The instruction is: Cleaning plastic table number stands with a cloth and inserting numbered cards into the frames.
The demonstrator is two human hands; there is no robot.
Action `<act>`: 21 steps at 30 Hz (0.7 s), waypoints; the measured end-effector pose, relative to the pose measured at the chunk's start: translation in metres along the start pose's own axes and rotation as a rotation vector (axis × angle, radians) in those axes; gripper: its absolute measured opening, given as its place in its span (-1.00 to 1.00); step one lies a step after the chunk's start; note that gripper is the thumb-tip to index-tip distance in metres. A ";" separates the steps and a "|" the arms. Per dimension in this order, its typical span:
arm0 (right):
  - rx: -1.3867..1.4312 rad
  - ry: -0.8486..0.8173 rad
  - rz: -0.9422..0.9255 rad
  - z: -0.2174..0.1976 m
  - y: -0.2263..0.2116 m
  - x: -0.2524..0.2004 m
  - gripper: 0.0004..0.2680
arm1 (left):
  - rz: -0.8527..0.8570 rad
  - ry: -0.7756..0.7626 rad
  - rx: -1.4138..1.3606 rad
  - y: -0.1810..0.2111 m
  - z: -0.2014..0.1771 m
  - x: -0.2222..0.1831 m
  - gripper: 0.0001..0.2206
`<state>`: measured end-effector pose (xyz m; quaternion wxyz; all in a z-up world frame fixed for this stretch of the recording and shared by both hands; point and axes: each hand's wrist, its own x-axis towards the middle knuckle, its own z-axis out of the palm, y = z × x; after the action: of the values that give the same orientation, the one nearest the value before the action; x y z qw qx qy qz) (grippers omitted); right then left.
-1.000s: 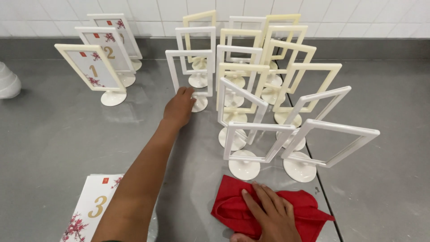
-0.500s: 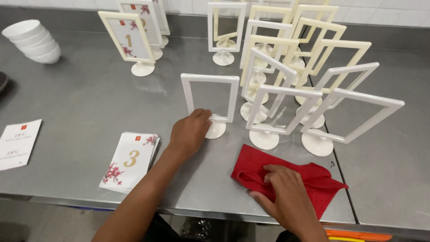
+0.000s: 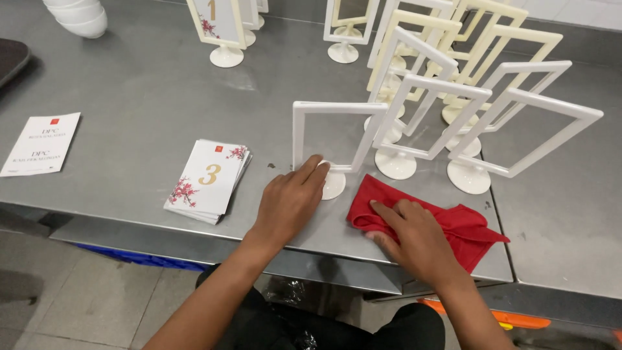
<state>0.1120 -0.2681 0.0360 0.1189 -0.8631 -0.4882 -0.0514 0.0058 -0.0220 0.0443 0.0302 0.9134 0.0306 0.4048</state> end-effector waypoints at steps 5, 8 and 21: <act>-0.133 0.007 0.027 0.010 0.003 0.002 -0.73 | -0.238 0.157 -0.363 -0.011 -0.011 -0.023 -0.88; -0.143 0.035 0.113 0.014 0.001 0.004 -0.75 | -0.442 0.159 -0.547 -0.017 -0.018 -0.016 -0.55; 0.031 -0.090 0.205 0.004 -0.050 0.064 -0.62 | -0.716 -0.411 -1.017 -0.035 0.016 0.022 -0.75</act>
<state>0.1028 -0.1890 0.0526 0.1150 -0.9080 -0.4027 0.0074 0.0310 0.0143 0.0473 0.5965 0.7773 0.1311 0.1511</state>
